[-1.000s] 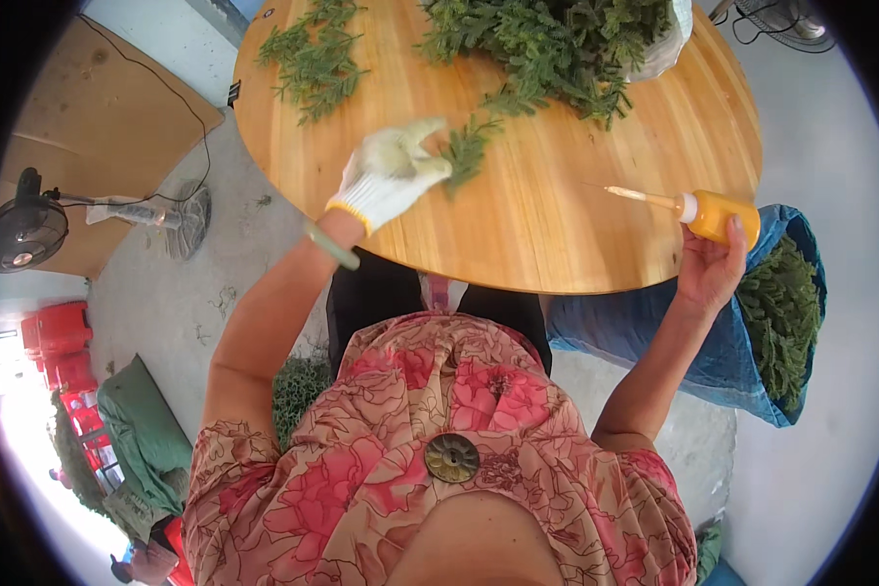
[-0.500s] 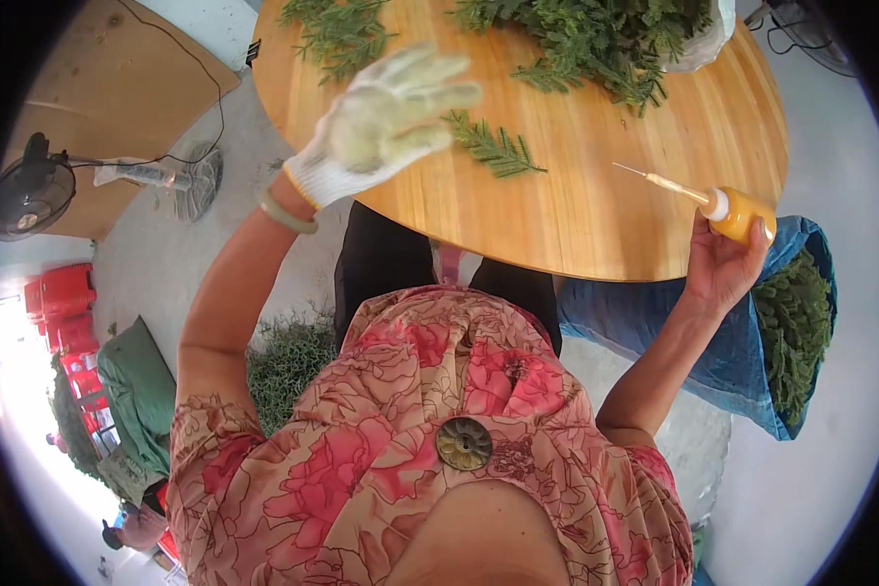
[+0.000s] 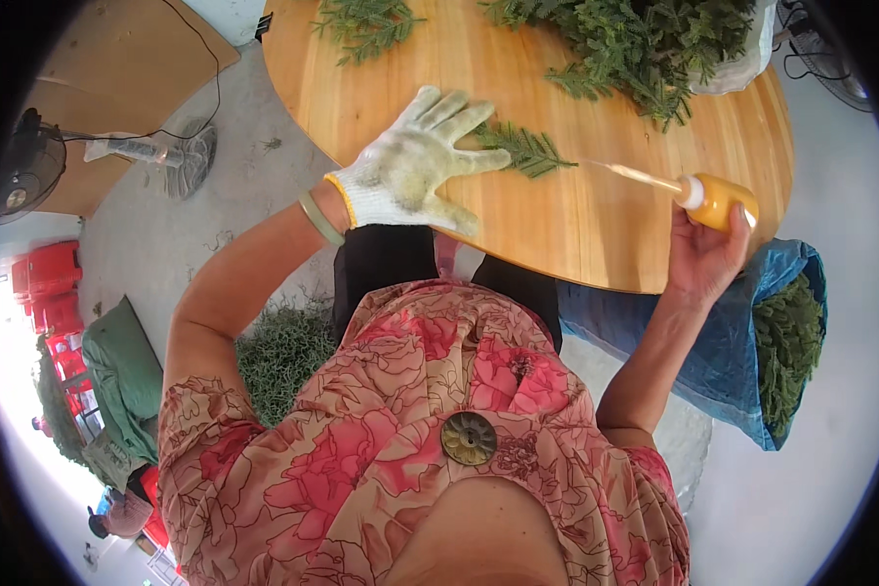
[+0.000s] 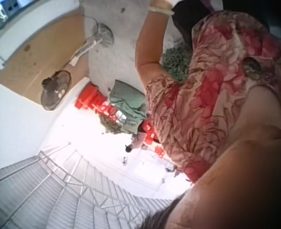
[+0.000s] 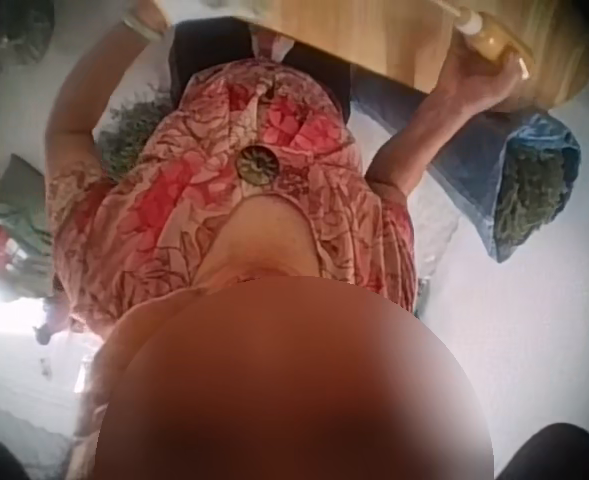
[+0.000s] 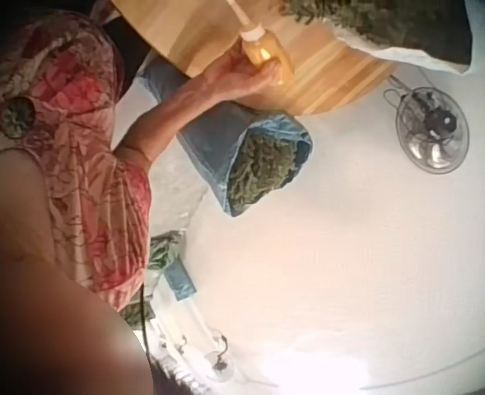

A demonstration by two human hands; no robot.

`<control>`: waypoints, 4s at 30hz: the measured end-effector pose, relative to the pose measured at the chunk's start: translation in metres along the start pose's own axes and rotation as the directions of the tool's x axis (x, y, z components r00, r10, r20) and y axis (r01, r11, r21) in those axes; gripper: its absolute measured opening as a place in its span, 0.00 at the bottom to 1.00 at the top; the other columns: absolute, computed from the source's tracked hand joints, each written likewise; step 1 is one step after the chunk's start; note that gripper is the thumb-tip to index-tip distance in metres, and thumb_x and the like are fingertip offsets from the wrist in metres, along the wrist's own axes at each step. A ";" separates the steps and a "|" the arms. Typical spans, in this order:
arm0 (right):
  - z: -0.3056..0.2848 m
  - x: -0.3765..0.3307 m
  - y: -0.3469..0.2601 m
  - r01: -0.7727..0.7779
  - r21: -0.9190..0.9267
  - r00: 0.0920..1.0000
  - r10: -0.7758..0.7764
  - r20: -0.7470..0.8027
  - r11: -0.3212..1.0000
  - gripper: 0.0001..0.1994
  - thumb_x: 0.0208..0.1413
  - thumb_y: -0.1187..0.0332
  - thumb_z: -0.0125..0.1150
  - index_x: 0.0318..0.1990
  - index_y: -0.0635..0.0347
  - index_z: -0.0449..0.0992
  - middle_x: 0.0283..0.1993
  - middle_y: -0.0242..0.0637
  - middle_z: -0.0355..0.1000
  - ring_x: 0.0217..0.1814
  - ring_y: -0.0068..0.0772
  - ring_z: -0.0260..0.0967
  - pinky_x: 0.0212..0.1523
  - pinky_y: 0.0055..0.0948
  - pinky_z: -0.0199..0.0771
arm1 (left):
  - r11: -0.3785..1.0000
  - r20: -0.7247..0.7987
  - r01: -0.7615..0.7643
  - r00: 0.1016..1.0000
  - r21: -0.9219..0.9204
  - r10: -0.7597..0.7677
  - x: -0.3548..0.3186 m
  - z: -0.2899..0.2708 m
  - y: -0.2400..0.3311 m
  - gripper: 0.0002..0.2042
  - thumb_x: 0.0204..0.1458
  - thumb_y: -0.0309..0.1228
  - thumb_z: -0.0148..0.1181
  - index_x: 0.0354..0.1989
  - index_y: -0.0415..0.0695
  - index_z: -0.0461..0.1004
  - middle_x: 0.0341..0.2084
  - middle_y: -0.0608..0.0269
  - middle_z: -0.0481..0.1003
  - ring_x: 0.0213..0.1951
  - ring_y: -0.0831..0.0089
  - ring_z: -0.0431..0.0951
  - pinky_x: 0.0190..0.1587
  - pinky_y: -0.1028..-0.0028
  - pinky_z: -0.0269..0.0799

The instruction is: Applying a liquid from a squeeze bottle to small cedar or cypress branches.

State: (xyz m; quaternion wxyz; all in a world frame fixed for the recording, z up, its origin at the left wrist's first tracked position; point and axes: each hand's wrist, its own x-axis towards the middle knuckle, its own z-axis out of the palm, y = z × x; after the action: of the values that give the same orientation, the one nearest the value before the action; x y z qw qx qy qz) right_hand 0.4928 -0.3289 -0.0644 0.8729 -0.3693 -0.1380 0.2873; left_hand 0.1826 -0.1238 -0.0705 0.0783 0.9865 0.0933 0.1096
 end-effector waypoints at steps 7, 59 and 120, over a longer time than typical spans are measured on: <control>0.045 0.004 0.021 0.010 -0.038 0.999 -0.009 0.034 0.999 0.20 0.58 0.60 0.64 0.54 0.59 0.71 0.52 0.44 0.76 0.55 0.44 0.74 0.55 0.48 0.76 | 0.975 -0.394 -0.078 0.919 -0.209 -0.011 -0.019 -0.007 -0.033 0.36 0.47 0.56 0.67 0.66 0.60 0.70 0.71 0.53 0.58 0.72 0.47 0.53 0.74 0.48 0.45; 0.109 -0.035 0.055 0.420 -0.517 0.906 -0.312 0.286 0.746 0.20 0.45 0.75 0.76 0.45 0.64 0.73 0.40 0.33 0.74 0.39 0.22 0.72 0.43 0.23 0.75 | 0.986 0.054 -0.161 0.986 0.046 0.159 0.008 0.001 -0.046 0.47 0.35 0.65 0.67 0.68 0.63 0.66 0.72 0.57 0.56 0.74 0.50 0.51 0.75 0.48 0.36; 0.057 -0.036 0.011 0.430 -0.590 0.898 -0.394 0.198 0.683 0.20 0.42 0.72 0.77 0.43 0.64 0.74 0.37 0.32 0.75 0.37 0.22 0.73 0.40 0.23 0.74 | 0.991 0.129 -0.129 0.983 -0.046 0.134 0.009 -0.002 -0.048 0.50 0.36 0.75 0.57 0.64 0.52 0.72 0.73 0.54 0.55 0.75 0.50 0.45 0.76 0.50 0.28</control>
State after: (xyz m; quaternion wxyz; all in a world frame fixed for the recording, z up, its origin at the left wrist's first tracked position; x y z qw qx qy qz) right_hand 0.4341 -0.3125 -0.0344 0.7400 -0.5865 -0.3278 0.0324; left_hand 0.1830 -0.0753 -0.0747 0.0952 0.9939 0.0206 0.0509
